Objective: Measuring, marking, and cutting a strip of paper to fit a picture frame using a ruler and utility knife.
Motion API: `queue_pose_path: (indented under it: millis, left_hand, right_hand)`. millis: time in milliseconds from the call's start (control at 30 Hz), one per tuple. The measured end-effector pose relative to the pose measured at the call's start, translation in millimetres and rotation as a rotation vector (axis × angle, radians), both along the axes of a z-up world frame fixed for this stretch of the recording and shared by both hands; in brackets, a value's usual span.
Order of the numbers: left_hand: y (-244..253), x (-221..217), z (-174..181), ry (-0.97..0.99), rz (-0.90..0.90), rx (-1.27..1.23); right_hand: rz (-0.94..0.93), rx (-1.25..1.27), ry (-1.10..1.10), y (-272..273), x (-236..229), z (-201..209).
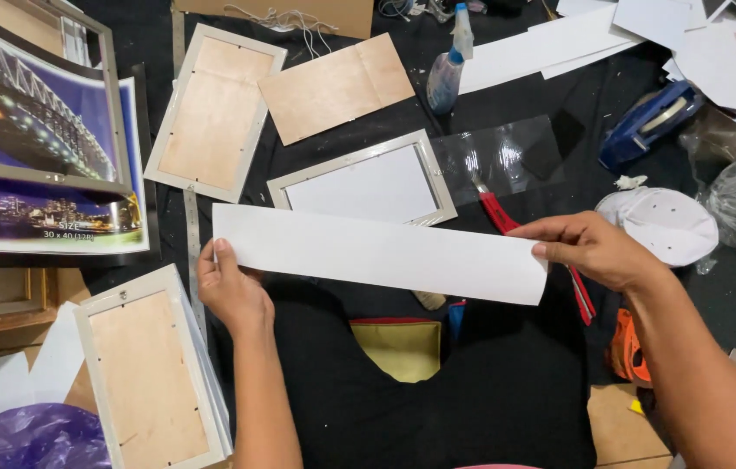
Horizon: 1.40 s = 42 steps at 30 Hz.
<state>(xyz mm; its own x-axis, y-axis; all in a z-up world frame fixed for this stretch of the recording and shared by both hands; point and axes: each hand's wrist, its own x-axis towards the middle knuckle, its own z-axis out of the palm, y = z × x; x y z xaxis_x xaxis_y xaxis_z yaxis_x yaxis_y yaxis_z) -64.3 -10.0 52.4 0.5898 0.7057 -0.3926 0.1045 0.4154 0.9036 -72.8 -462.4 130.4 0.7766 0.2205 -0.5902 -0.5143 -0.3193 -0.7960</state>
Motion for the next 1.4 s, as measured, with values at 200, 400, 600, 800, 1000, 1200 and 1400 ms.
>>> queue_pose_path:
  millis: [200, 400, 600, 800, 1000, 1200, 1400]
  left_hand:
    - [12.0, -4.5, -10.3, -0.016, 0.04, -0.002]
    - [30.6, -19.1, -18.8, -0.568, -0.472, 0.008]
    - [24.1, -34.3, -2.7, -0.571, -0.673, 0.258]
    - [28.2, -45.1, -3.2, -0.538, -0.669, 0.346]
    - [22.1, -49.1, -5.4, -0.441, -0.663, 0.326]
    - [-16.7, -32.5, 16.3, -0.471, -0.752, 0.375]
    - [-39.8, -21.8, 38.1, -0.489, -0.8, 0.489]
  right_hand:
    - [-0.066, -0.049, -0.009, 11.2, -1.4, -3.4]
    - [0.085, -0.311, -0.895, 3.7, -19.6, -11.9]
    - [-0.207, -0.483, -1.307, -13.7, -42.0, -39.1]
    - [-0.277, -0.47, -1.38, -12.7, -49.4, -49.0]
    - [-0.336, -0.41, -1.32, -17.9, -49.1, -61.2]
    - [-0.377, -0.552, -1.234, -39.1, -50.3, -68.3]
    - [-0.382, -0.699, -1.273, -53.4, -55.8, -94.0]
